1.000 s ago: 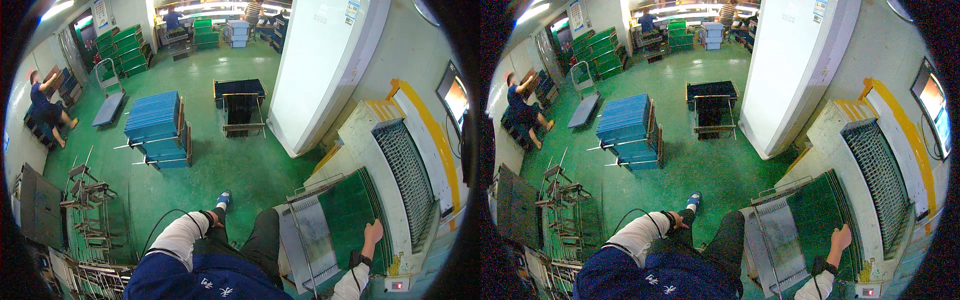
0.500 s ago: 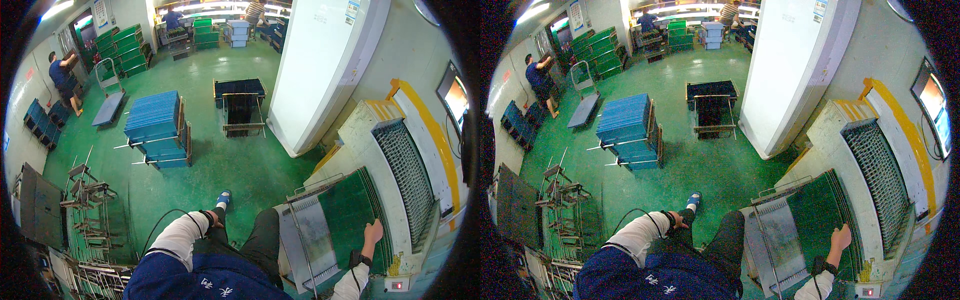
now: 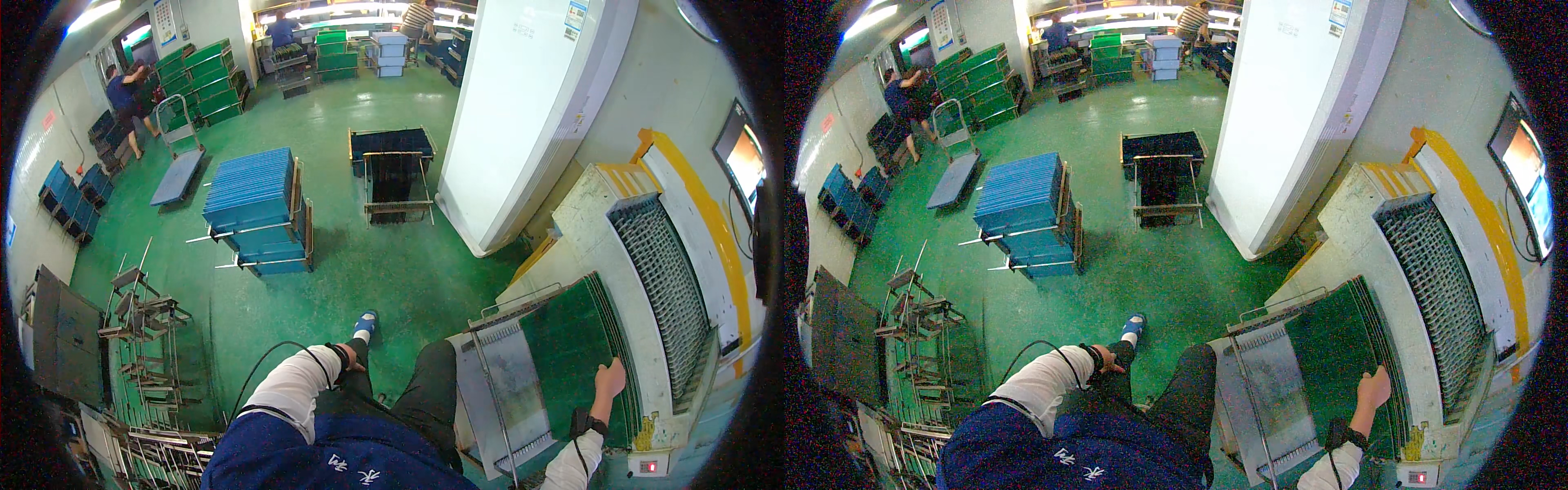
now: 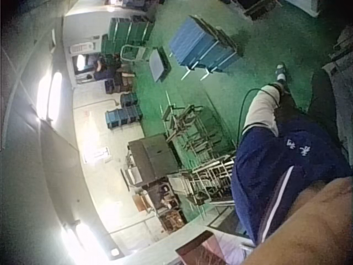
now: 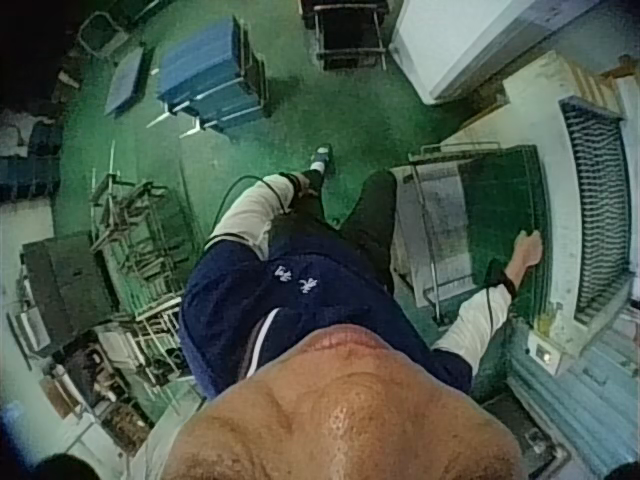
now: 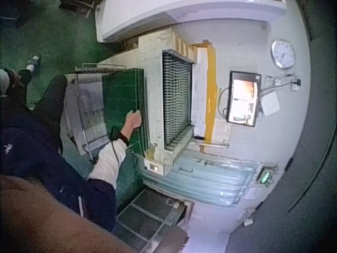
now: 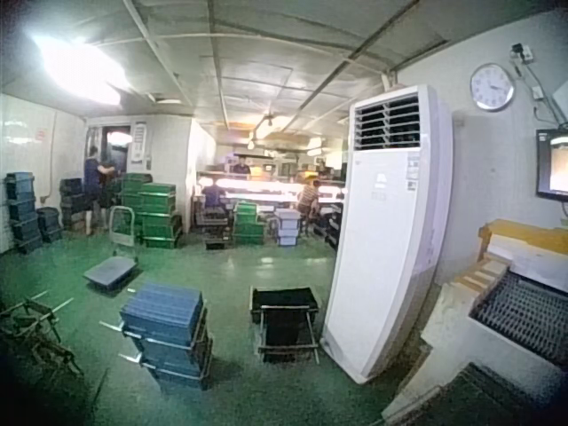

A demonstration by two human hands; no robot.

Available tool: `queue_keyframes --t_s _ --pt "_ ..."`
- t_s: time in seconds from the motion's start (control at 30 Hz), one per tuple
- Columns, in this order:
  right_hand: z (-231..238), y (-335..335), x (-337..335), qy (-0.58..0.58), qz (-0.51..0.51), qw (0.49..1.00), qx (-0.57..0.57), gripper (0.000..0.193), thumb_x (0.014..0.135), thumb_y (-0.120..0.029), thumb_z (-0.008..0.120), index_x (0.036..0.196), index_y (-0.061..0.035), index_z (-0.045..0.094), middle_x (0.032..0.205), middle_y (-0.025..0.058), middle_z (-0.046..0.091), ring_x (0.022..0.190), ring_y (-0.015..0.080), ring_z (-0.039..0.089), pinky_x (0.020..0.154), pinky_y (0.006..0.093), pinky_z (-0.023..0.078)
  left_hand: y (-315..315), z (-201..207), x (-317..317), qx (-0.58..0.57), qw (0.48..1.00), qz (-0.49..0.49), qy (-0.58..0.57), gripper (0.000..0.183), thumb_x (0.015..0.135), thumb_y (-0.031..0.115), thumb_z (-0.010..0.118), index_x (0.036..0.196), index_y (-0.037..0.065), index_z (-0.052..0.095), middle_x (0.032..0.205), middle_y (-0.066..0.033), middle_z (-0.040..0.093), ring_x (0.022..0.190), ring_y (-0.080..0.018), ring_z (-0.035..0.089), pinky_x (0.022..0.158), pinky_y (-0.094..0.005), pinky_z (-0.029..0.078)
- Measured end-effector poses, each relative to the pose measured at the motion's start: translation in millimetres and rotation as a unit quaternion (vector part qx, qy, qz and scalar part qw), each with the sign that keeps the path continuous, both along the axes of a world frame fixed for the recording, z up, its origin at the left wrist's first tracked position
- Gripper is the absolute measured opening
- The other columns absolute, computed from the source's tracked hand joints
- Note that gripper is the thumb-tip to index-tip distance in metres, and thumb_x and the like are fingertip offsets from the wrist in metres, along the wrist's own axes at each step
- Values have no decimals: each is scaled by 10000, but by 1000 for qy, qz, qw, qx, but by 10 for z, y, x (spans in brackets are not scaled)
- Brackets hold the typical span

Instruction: Load green printed circuit boards into a processing machine one by one.

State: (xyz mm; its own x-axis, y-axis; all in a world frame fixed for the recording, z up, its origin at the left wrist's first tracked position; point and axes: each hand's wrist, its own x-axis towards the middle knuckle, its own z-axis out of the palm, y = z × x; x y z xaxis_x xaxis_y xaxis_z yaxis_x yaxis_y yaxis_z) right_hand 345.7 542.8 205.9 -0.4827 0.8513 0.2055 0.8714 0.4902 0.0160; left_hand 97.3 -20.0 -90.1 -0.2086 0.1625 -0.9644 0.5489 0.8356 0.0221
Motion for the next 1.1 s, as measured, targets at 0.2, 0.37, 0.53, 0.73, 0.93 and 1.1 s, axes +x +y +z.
queue_keyframes --t_s 0.2,0.37,0.53,0.73,0.93,1.1 --pt "19 -28 -29 2 -4 1000 -2 372 719 -168 691 1046 -32 576 1027 181 618 970 342 585 798 439 472 -32 -91 -2 -6 1000 16 -5 941 701 756 451 1380 121 303 1354 -131 428 1249 -335 400 977 -559 311" --pt "29 -48 -53 -1 -5 1000 -2 384 723 -172 691 1059 -28 574 1039 181 617 982 339 584 802 436 472 -82 -110 -9 6 1000 -10 -13 947 703 750 459 1385 117 287 1363 -131 417 1258 -344 384 985 -557 302" --pt "-10 11 11 3 1 1000 8 365 714 -166 689 1035 -33 579 1011 179 623 956 345 589 788 440 473 -20 -199 -21 -1 1000 6 -7 944 694 776 437 1368 125 317 1337 -118 445 1227 -336 420 975 -548 316" --pt "-32 15 -55 10 14 1000 4 344 708 -161 685 1012 -36 584 996 181 625 940 347 592 782 441 471 -190 -481 9 21 999 7 24 907 687 785 434 1318 134 389 1233 -82 525 1148 -311 490 936 -554 345" --pt "-56 64 28 11 12 1000 15 336 700 -162 681 995 -31 585 980 184 627 930 351 592 777 443 471 -17 -100 -11 8 999 -33 -7 866 710 766 431 1341 176 373 1267 -64 504 1169 -295 483 944 -547 344" --pt "-43 10 -64 12 21 1000 15 332 696 -164 682 983 -29 583 965 189 627 926 355 592 769 448 472 -115 -84 55 -1 999 6 35 878 701 765 446 1360 192 358 1326 -58 464 1189 -297 473 956 -535 345"
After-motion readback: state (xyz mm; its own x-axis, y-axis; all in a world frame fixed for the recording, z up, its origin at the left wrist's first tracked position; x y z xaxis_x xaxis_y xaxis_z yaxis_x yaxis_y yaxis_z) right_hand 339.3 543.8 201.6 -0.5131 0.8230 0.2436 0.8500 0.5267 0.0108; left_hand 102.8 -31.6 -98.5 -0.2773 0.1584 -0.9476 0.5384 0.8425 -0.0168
